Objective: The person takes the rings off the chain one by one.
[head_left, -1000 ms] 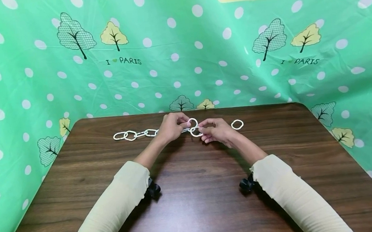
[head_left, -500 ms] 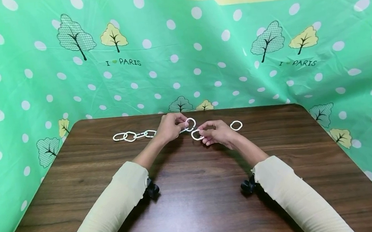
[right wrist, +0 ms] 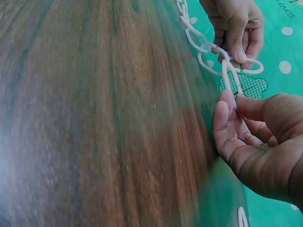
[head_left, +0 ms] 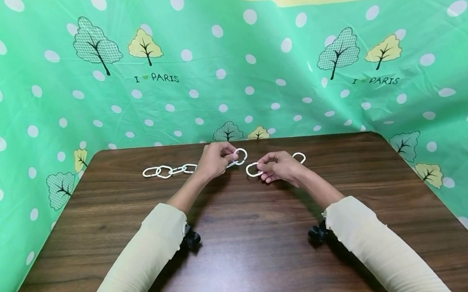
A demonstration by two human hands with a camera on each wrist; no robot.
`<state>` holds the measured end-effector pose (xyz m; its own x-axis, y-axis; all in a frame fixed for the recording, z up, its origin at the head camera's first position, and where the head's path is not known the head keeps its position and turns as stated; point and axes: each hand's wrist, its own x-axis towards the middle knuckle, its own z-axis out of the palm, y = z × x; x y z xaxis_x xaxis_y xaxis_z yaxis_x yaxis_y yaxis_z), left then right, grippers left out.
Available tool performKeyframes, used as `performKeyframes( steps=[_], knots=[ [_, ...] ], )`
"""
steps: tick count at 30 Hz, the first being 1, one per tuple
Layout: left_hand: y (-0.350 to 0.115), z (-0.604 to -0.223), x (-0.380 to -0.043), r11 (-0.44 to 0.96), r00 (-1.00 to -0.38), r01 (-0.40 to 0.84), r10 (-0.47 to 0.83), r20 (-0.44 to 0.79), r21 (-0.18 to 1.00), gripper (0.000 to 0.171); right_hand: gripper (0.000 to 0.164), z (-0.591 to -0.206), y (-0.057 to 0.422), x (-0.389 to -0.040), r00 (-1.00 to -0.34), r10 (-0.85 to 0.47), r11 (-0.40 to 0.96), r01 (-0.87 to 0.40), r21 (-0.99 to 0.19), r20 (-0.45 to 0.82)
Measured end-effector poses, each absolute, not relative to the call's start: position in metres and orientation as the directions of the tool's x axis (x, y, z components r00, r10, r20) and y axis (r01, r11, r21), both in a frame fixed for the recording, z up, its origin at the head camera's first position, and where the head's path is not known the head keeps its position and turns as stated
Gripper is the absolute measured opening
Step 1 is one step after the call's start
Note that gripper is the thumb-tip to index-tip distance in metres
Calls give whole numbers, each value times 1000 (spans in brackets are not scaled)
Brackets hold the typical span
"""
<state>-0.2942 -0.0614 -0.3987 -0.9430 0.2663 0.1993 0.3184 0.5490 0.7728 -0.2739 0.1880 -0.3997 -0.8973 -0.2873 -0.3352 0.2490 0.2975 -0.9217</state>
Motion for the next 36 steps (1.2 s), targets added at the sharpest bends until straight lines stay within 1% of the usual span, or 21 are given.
performKeyframes(
  steps=[11,21,28,36],
  knots=[
    [-62,-396,-294,549,-943,319,265,200,772,12,28,-395,199,-276,-899,-277,294,257,-921,-339],
    [-61,-394,-293,553,-950,296,255,180,779,12,24,-394,212,-275,-904,-252,258,281,-924,-345],
    [-59,-394,-292,535,-948,299,262,182,790,19,32,-394,223,-271,-906,-233,264,291,-919,-354],
    [-60,-394,-290,542,-952,290,252,176,789,20,42,-392,237,-270,-902,-235,280,294,-914,-362]
  ],
)
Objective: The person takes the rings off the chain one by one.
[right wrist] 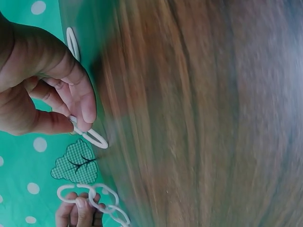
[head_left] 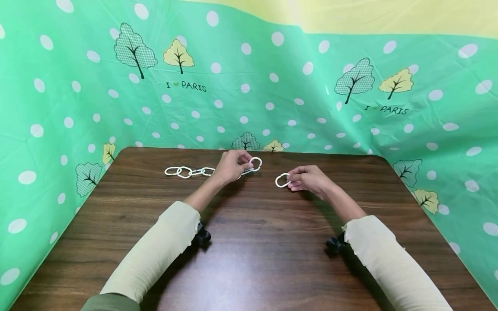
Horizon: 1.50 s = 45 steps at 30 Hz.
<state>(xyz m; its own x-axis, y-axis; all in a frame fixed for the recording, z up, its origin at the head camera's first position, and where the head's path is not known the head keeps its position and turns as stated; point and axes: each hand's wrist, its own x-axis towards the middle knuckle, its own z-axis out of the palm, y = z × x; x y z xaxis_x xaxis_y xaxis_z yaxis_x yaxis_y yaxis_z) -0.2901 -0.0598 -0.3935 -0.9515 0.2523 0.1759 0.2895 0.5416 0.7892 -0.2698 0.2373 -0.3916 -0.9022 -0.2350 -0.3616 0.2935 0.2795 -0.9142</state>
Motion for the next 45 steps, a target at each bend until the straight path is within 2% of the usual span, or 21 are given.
performKeyframes(
  steps=[22,32,45],
  knots=[
    [-59,-398,-292,510,-953,285,241,183,811,11,51,-384,281,-268,-926,-170,400,247,-883,-336],
    [-59,-396,-290,506,-950,295,247,191,811,15,46,-385,302,-268,-941,-136,500,205,-841,-310],
    [-60,-396,-288,506,-951,291,248,186,812,12,43,-386,326,-273,-944,-77,580,220,-785,-322]
  ],
)
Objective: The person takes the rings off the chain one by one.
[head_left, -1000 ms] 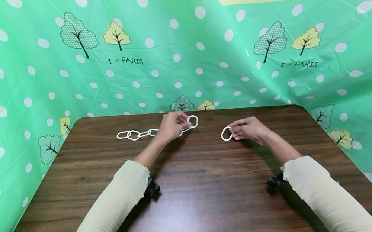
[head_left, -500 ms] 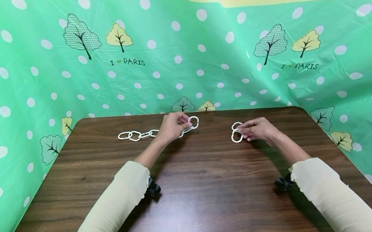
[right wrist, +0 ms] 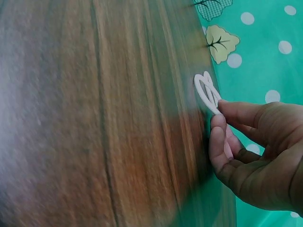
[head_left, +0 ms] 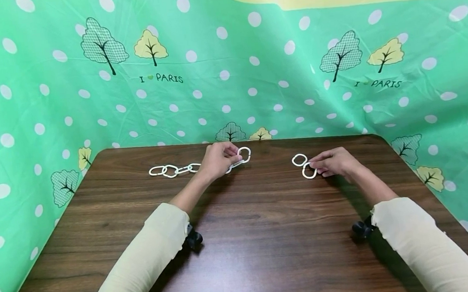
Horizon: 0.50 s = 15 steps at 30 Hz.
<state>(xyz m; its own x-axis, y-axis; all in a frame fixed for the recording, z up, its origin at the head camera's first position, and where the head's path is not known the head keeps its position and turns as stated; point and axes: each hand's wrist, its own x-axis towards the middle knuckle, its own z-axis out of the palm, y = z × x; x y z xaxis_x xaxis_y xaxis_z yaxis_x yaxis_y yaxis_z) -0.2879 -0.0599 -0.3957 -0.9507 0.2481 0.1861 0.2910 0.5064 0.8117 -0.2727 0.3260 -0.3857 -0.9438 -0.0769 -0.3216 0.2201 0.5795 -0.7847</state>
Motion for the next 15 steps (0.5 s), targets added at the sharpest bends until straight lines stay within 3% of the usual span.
performKeyframes(
  steps=[15],
  knots=[
    [-60,-397,-290,516,-952,289,246,184,806,15,39,-388,338,-288,-950,13,612,254,-749,-311]
  ],
)
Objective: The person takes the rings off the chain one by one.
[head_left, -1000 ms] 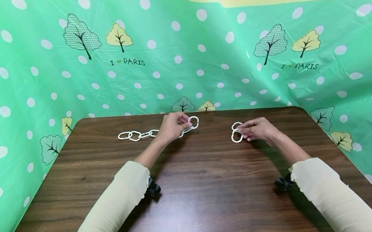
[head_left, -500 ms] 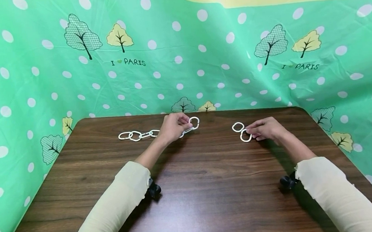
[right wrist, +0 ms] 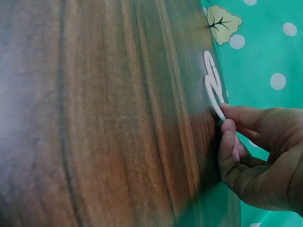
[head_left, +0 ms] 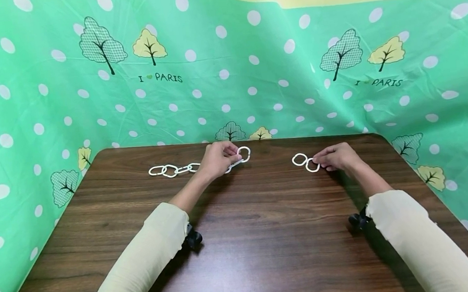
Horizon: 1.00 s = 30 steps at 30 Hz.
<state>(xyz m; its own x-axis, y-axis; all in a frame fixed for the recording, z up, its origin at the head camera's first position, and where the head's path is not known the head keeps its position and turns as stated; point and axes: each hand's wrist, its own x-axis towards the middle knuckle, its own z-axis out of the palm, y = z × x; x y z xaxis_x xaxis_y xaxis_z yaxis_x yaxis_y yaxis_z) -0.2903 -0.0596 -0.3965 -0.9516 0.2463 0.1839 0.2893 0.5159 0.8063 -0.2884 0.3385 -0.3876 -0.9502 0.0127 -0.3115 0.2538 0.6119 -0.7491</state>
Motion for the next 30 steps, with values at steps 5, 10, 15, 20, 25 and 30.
performKeyframes(
  steps=[5,10,15,20,25,30],
  knots=[
    [-58,-396,-290,515,-951,288,251,180,807,16,34,-390,341,-296,-948,55,580,286,-763,-314],
    [-56,-396,-290,514,-950,291,253,181,807,15,33,-390,340,-300,-948,78,561,298,-772,-309],
    [-55,-398,-291,512,-950,292,254,182,808,14,31,-387,338,-302,-952,77,550,288,-784,-296],
    [-54,-398,-291,512,-948,296,258,184,807,16,25,-386,334,-306,-952,86,556,290,-779,-294],
    [-54,-397,-291,515,-949,294,257,182,805,18,20,-387,330,-311,-943,122,583,320,-747,-309],
    [-52,-396,-290,513,-949,292,257,181,807,18,21,-385,325,-312,-933,167,606,353,-713,-320]
  ],
)
